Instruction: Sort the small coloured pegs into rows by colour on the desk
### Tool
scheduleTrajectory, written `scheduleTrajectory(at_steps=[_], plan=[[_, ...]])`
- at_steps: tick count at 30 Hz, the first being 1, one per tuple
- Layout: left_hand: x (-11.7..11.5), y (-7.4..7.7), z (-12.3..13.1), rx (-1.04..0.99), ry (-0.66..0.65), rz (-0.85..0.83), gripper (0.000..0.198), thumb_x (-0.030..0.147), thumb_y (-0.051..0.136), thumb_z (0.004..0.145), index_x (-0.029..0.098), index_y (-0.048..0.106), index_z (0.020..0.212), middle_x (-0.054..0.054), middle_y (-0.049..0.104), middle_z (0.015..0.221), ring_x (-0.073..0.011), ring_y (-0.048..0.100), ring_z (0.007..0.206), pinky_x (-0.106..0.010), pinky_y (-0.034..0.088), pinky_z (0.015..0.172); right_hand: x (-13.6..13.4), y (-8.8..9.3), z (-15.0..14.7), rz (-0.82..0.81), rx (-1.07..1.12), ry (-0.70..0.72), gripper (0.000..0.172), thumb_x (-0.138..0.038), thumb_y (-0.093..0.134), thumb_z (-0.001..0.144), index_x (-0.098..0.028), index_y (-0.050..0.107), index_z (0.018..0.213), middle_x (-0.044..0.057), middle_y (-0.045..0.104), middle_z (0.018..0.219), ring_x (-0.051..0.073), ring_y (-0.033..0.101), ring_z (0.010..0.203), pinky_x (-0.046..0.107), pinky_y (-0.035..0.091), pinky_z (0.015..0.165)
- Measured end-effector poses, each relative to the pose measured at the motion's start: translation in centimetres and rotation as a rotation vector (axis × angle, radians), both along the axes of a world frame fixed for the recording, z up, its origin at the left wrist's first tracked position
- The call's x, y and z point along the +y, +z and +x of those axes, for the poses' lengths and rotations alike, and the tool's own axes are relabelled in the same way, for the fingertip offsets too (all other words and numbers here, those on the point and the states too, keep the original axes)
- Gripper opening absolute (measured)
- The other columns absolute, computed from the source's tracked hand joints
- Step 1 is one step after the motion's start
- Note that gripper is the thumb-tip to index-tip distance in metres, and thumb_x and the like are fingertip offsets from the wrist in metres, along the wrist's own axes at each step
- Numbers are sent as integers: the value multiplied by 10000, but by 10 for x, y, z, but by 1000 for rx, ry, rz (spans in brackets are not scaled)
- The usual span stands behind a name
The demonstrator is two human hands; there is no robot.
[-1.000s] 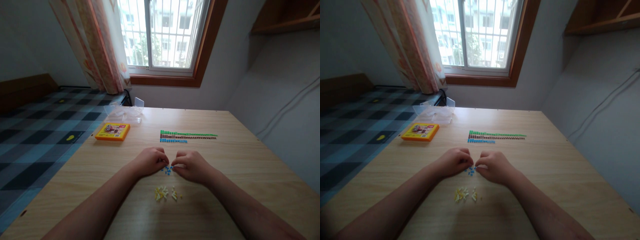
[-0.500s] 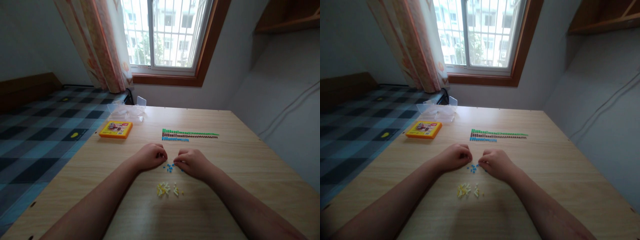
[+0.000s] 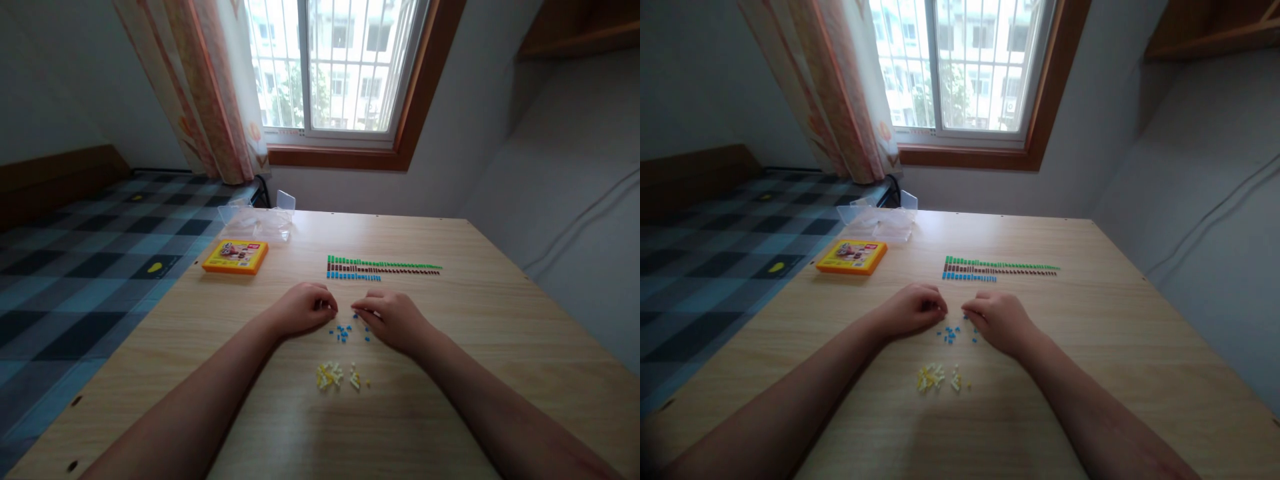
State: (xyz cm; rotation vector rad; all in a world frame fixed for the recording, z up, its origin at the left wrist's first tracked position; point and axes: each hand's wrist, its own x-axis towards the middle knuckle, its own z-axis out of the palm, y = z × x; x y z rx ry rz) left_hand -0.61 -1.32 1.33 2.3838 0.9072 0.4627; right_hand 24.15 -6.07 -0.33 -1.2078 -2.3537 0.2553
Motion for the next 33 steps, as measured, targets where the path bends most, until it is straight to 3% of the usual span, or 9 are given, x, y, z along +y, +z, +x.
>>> scheduleTrajectory(at_steps=[8, 14, 20, 25, 30, 33], plan=[[4, -3, -2, 30, 23, 54, 144, 154, 627, 819, 188, 765, 847, -18, 702, 785, -131, 602, 704, -238, 445, 676, -2, 2, 2, 20, 90, 13, 143, -229, 631, 929, -235, 770, 901, 23, 703, 804, 154, 615, 755, 281, 428, 700], [2, -2, -2, 82, 15, 104, 158, 170, 615, 827, 206, 765, 866, -18, 712, 828, -141, 622, 734, -244, 454, 690, -1, -2, -1, -5, 64, 53, 135, -200, 658, 888, -247, 783, 903, 17, 718, 842, 150, 632, 769, 273, 450, 717], [2, 2, -2, 112, 67, 156, 160, 199, 604, 849, 209, 763, 863, -19, 711, 828, -143, 621, 729, -253, 450, 684, 5, -4, -3, -60, -12, -2, 157, -227, 639, 919, -246, 793, 897, 16, 717, 811, 157, 645, 759, 274, 458, 707], [-3, 6, 1, 110, 36, 146, 182, 188, 598, 837, 218, 772, 883, -19, 713, 829, -140, 612, 721, -256, 445, 679, 6, -4, 0, -46, 27, -3, 180, -246, 621, 945, -250, 799, 968, 34, 738, 886, 166, 664, 817, 284, 475, 745], [-11, 10, 5, 163, 25, 93, 177, 250, 618, 848, 258, 789, 894, 7, 711, 711, -146, 609, 665, -269, 432, 666, -1, -1, 3, -21, 84, 95, 176, -243, 623, 936, -264, 797, 956, 25, 719, 845, 150, 635, 760, 279, 451, 707], [-13, 12, 5, 203, 34, 80, 190, 255, 620, 844, 279, 795, 916, 5, 750, 779, -159, 641, 714, -272, 438, 685, -5, 0, 1, -33, 72, 183, 166, -260, 638, 922, -276, 802, 948, 19, 697, 805, 141, 614, 716, 268, 427, 668]])
